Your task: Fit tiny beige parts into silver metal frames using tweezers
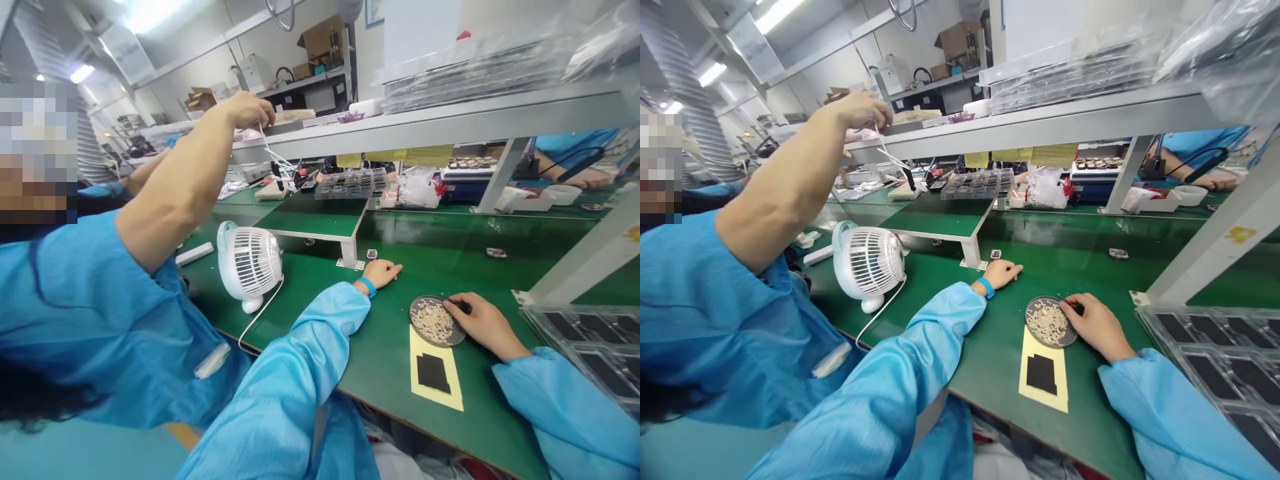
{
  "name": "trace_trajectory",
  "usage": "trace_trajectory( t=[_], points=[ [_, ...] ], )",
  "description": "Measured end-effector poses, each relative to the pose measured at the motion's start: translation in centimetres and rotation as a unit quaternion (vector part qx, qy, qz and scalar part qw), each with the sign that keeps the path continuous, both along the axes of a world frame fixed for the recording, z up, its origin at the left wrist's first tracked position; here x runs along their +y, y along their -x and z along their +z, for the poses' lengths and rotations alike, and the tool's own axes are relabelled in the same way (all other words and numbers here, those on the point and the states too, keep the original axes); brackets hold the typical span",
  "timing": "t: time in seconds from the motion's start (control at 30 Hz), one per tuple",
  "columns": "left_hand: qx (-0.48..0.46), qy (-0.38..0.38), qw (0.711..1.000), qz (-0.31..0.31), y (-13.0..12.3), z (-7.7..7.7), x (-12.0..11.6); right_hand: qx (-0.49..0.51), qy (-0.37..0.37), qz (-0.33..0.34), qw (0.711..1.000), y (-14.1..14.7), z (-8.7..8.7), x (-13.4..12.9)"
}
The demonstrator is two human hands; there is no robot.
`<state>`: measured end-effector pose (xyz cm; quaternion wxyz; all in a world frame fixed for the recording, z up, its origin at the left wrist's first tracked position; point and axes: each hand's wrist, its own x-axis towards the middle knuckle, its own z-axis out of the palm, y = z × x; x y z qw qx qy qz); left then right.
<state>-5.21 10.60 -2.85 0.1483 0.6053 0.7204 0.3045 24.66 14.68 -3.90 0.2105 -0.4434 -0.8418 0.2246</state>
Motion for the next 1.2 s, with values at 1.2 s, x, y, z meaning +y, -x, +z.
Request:
trace_trajectory(
  t=[1.2],
  points=[
    [-0.026,0.014,0.981,-0.19,-13.4,2.2,20.3,0.116,-0.162,0.044,0.979,-0.9,6.0,-1.9]
  ],
)
